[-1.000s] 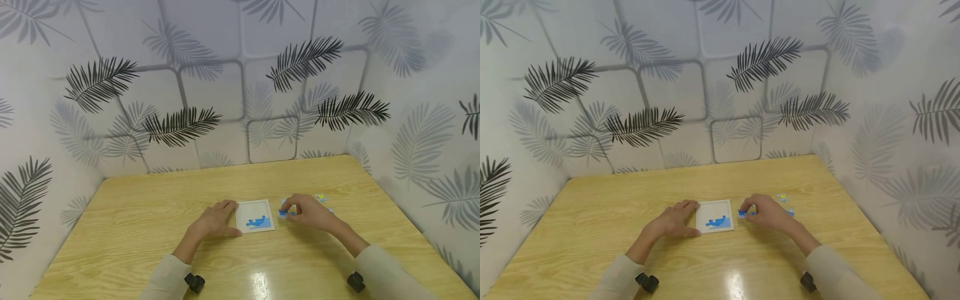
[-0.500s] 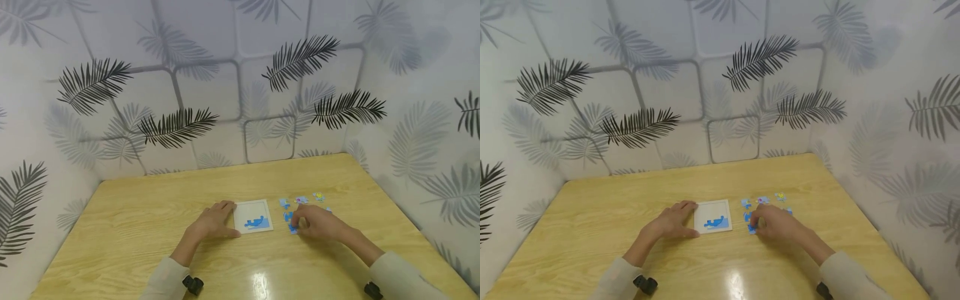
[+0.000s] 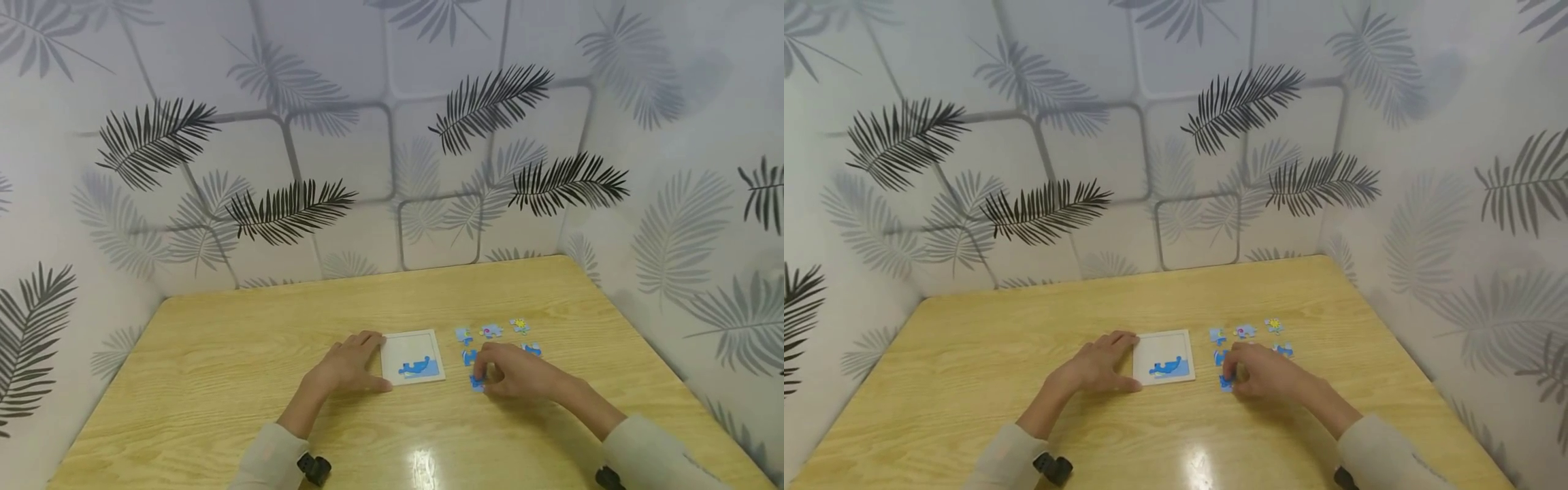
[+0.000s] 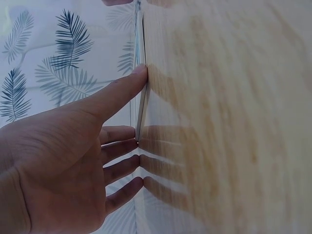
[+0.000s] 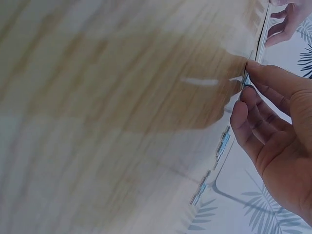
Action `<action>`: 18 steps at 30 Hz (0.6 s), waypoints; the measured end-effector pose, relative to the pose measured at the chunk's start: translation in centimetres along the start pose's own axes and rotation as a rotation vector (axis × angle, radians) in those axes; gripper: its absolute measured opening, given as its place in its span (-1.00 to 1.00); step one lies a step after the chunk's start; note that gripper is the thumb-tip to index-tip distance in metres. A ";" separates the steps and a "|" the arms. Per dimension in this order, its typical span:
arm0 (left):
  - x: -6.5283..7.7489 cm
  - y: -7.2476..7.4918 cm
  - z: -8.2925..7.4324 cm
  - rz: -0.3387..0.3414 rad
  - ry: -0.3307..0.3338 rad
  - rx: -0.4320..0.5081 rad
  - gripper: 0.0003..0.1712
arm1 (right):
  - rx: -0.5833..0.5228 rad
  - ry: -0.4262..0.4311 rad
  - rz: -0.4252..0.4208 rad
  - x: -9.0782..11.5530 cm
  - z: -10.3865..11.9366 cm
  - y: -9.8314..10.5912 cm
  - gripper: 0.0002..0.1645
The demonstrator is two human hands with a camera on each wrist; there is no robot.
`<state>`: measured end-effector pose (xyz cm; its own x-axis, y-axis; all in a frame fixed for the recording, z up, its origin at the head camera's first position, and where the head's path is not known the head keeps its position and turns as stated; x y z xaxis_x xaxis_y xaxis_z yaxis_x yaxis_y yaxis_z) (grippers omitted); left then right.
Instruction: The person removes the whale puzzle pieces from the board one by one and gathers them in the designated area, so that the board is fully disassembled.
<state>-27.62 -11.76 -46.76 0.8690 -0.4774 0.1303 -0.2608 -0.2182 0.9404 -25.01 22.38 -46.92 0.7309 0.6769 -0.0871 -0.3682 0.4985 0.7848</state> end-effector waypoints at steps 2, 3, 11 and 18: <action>0.1 0.1 -0.1 0.001 -0.003 0.005 0.02 | -0.004 0.000 0.002 0.0 0.0 0.0 -0.77; 0.1 0.2 -0.1 0.000 -0.007 0.009 0.02 | -0.002 0.004 0.002 0.1 0.0 0.0 -0.77; -0.1 -0.1 0.3 0.000 -0.014 -0.003 0.05 | 0.004 0.089 -0.041 -0.3 0.1 0.3 -0.71; -0.8 -1.0 1.1 -0.004 0.000 0.005 0.06 | -0.078 0.029 -0.036 -2.5 0.6 0.0 -0.51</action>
Point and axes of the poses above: each hand's wrist, its own x-axis away from the middle knuckle, its own y-axis out of the back of the hand, z = x × y, the point moved 1 cm from there along -x, towards the middle knuckle, and after that the axes turned 6 degrees about -x, right-handed, at the moved point
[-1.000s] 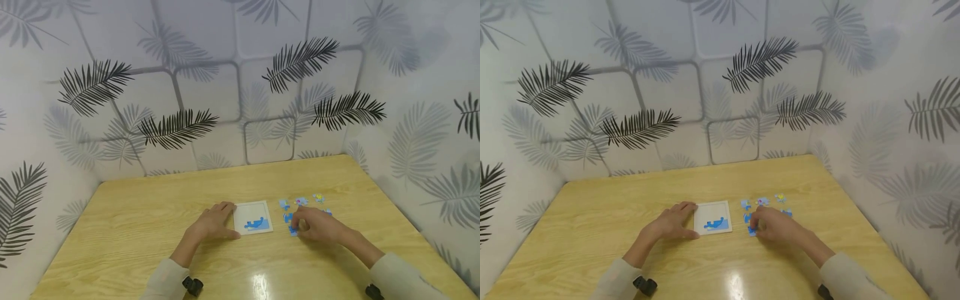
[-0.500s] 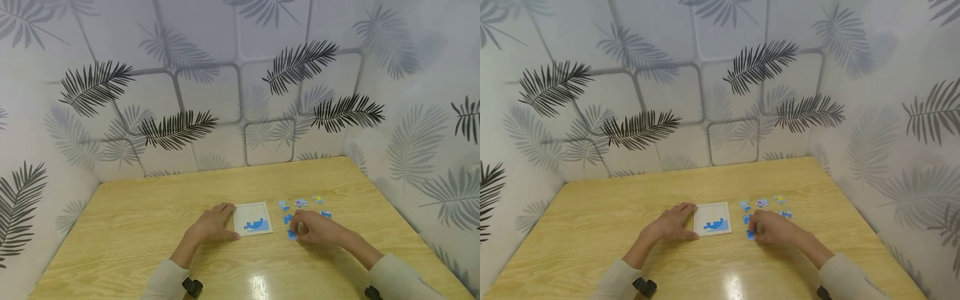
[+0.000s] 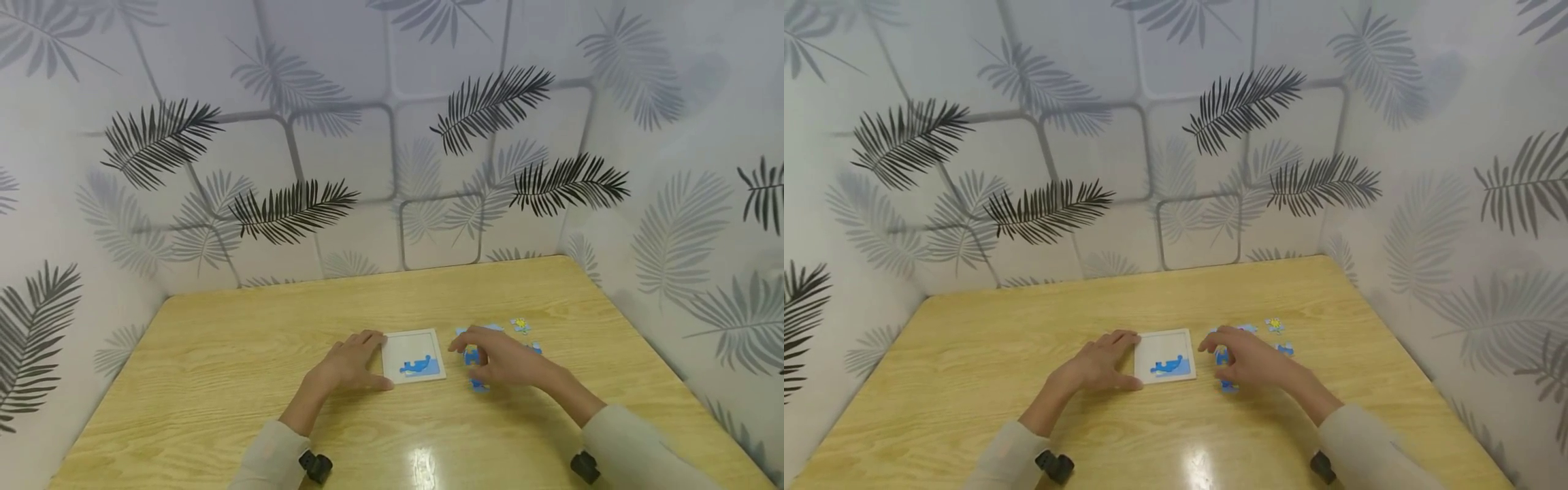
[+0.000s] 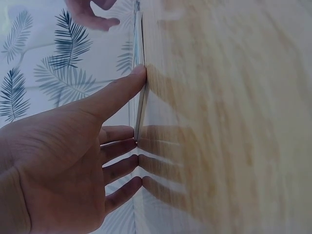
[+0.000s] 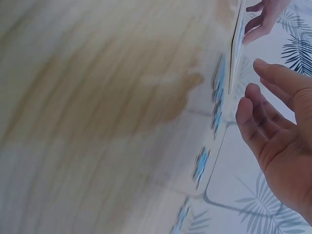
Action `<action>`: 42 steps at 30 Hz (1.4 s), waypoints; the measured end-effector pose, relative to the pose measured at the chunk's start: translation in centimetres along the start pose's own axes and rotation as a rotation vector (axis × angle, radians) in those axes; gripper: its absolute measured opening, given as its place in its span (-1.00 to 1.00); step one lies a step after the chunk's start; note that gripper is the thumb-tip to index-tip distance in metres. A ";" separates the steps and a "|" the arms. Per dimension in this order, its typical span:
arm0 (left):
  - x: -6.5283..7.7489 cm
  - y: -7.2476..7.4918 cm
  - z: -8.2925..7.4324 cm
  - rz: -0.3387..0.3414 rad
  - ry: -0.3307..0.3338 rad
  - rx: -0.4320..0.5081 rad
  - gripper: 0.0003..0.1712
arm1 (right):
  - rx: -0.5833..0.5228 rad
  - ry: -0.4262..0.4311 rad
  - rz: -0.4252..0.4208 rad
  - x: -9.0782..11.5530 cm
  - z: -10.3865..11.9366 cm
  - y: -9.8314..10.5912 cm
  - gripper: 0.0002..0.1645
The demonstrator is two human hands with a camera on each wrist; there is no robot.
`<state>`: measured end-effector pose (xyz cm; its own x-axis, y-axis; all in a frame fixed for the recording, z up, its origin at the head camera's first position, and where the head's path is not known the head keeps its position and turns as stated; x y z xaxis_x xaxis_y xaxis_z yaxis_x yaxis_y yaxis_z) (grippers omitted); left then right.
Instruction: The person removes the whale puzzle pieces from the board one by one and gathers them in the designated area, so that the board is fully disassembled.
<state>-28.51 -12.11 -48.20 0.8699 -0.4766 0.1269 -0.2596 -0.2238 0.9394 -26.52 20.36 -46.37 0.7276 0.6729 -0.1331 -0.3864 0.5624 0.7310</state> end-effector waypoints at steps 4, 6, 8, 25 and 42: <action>-0.1 -0.3 0.1 0.006 0.002 -0.003 0.05 | -0.101 -0.026 0.014 -1.5 0.4 -1.0 -0.45; 0.0 -0.3 -0.1 0.013 0.006 -0.004 0.05 | -0.154 -0.033 0.029 -2.2 0.6 -1.6 -0.41; 0.1 -0.3 -0.3 0.020 0.010 -0.009 0.04 | -0.183 -0.043 0.047 -2.9 0.8 -2.3 -0.40; 0.9 0.9 -1.3 0.026 -0.012 -0.022 0.01 | 0.057 -0.049 0.080 -6.4 2.4 -5.0 -0.65; 0.6 0.7 -0.7 0.002 -0.011 -0.033 0.06 | 0.085 -0.090 0.035 -6.6 2.8 -5.3 -0.65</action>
Point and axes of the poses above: each hand's wrist, its own x-axis away from the middle knuckle, its own y-axis out of the back of the hand, z = x × y, the point moved 1 cm from there along -x, towards the middle knuckle, and after that the axes turned 6 degrees about -x, right-handed, at the moved point
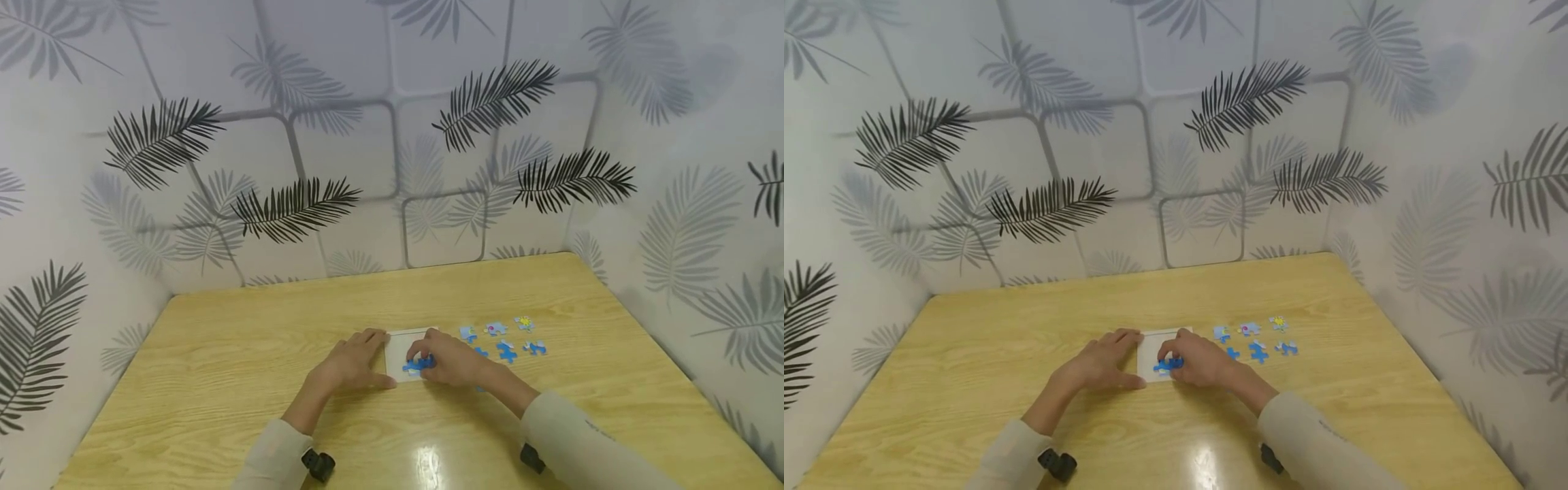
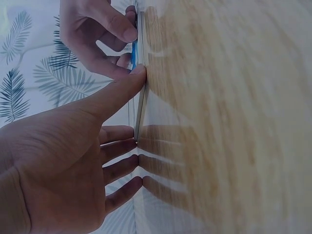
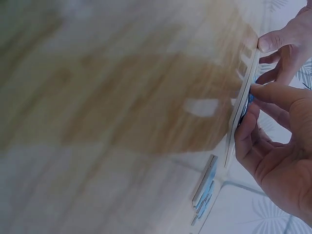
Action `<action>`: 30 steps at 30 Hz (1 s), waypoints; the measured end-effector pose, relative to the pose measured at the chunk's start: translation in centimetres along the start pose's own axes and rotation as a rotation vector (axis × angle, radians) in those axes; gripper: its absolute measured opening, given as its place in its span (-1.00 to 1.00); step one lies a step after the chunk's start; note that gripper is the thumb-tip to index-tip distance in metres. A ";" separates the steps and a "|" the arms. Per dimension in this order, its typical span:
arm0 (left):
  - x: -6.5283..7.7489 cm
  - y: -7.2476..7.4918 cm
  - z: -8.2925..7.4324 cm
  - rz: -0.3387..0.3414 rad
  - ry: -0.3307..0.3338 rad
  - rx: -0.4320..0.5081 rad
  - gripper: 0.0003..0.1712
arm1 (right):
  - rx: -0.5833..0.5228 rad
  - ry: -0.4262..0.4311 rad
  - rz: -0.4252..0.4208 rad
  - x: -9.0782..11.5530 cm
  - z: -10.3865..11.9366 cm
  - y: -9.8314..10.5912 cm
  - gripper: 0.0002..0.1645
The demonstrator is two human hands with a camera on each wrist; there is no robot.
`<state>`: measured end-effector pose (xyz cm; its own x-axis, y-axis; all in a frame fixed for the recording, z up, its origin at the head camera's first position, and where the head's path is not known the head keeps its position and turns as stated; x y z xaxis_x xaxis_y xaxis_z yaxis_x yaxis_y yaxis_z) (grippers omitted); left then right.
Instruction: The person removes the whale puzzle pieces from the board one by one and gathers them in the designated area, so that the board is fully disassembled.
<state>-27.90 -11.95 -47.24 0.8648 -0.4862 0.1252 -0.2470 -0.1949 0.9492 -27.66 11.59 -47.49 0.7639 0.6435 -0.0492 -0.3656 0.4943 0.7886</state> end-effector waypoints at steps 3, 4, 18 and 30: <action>0.1 0.2 -0.1 0.003 0.003 0.005 0.04 | 0.008 0.007 0.002 0.0 0.1 0.1 -0.66; 0.1 0.0 0.0 0.003 0.004 0.008 0.04 | 0.009 0.012 0.004 -0.1 0.1 0.1 -0.66; 0.4 0.4 -0.2 0.000 -0.007 0.010 0.03 | 0.170 0.054 -0.009 -0.3 0.5 -0.2 -0.67; 0.3 0.6 -0.3 0.027 0.025 0.014 0.05 | -0.004 0.052 -0.083 1.9 -0.9 2.7 -0.67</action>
Point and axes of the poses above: each hand's wrist, its own x-axis away from the middle knuckle, its own y-axis out of the back of the hand, z = x × y, the point moved 1 cm from there along -x, towards the middle knuckle, and after that the axes turned 6 degrees about -x, right-handed, at the moved point
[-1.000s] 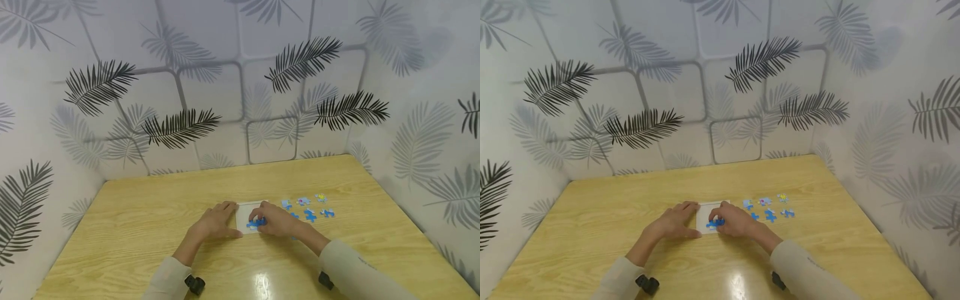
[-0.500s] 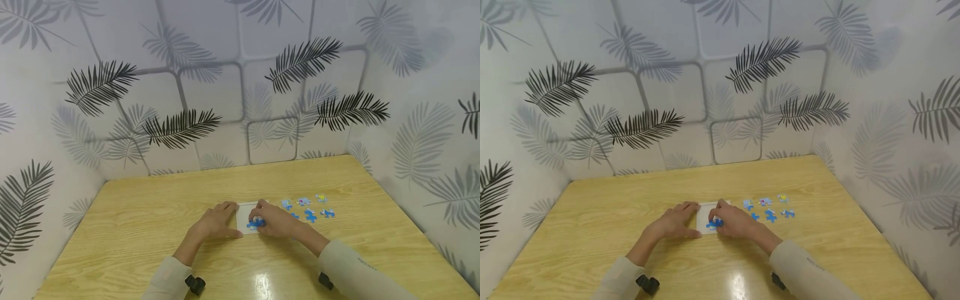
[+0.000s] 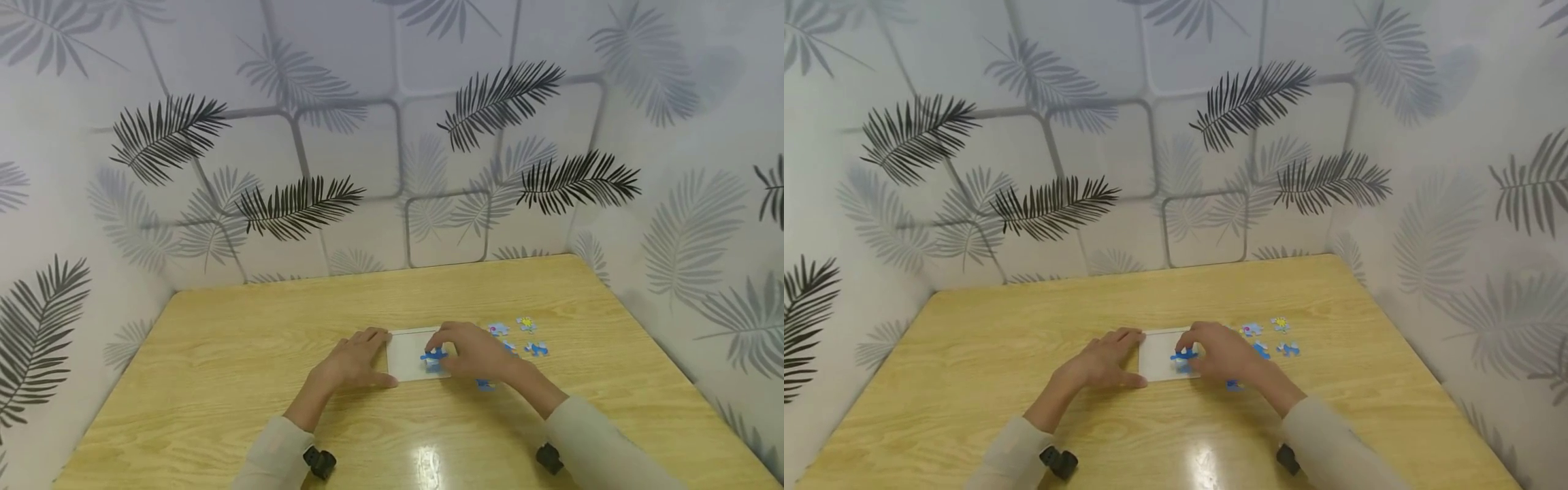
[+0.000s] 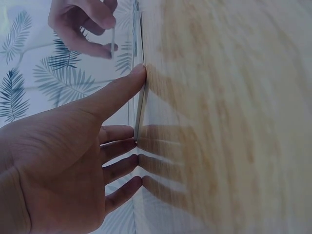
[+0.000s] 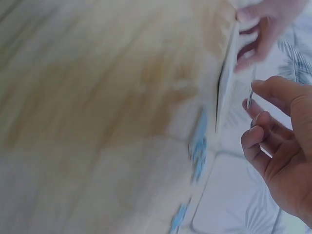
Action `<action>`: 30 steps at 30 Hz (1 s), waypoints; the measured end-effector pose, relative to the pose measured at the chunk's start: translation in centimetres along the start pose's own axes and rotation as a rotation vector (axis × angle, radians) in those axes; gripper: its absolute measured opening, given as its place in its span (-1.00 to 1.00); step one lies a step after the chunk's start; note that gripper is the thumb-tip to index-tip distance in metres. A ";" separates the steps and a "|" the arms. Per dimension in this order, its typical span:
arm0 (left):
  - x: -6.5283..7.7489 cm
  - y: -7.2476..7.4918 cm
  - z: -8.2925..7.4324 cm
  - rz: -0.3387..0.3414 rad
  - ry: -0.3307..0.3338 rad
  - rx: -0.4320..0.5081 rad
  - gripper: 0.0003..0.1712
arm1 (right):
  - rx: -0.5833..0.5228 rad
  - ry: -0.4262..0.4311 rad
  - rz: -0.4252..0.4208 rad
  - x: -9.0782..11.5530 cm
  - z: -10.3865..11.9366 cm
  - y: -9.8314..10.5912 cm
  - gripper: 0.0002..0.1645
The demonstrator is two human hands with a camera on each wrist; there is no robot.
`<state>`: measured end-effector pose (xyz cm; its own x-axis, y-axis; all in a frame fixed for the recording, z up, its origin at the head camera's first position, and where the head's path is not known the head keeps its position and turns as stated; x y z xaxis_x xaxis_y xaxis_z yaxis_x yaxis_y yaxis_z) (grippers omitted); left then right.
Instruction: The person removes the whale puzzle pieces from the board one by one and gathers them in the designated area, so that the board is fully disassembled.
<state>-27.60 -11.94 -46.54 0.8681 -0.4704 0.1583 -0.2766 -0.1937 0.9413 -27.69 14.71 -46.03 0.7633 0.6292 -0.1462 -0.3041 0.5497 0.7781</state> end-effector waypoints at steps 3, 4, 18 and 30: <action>0.2 0.3 -0.2 -0.011 -0.008 0.016 0.04 | -0.030 0.035 -0.024 1.1 -0.9 1.2 -0.74; 0.3 0.3 -0.2 -0.013 -0.009 0.020 0.04 | -0.033 0.048 -0.031 1.5 -1.1 1.6 -0.75; 0.2 0.0 -0.1 -0.013 -0.022 0.025 0.02 | -0.008 0.067 -0.087 7.0 -4.5 4.8 -0.78; 0.3 0.3 -0.2 -0.013 -0.020 0.027 0.04 | 0.045 0.149 -0.023 10.1 -6.1 6.0 -0.79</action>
<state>-27.37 -11.91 -46.15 0.8634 -0.4849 0.1397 -0.2763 -0.2228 0.9349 -25.27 27.72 -46.56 0.6760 0.6929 -0.2507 -0.2591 0.5420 0.7994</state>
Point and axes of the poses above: each hand's wrist, its own x-axis away from the middle knuckle, its own y-axis out of the back of the hand, z = x × y, the point moved 1 cm from there along -x, towards the middle knuckle, and after that the axes turned 6 degrees about -x, right-handed, at the moved point
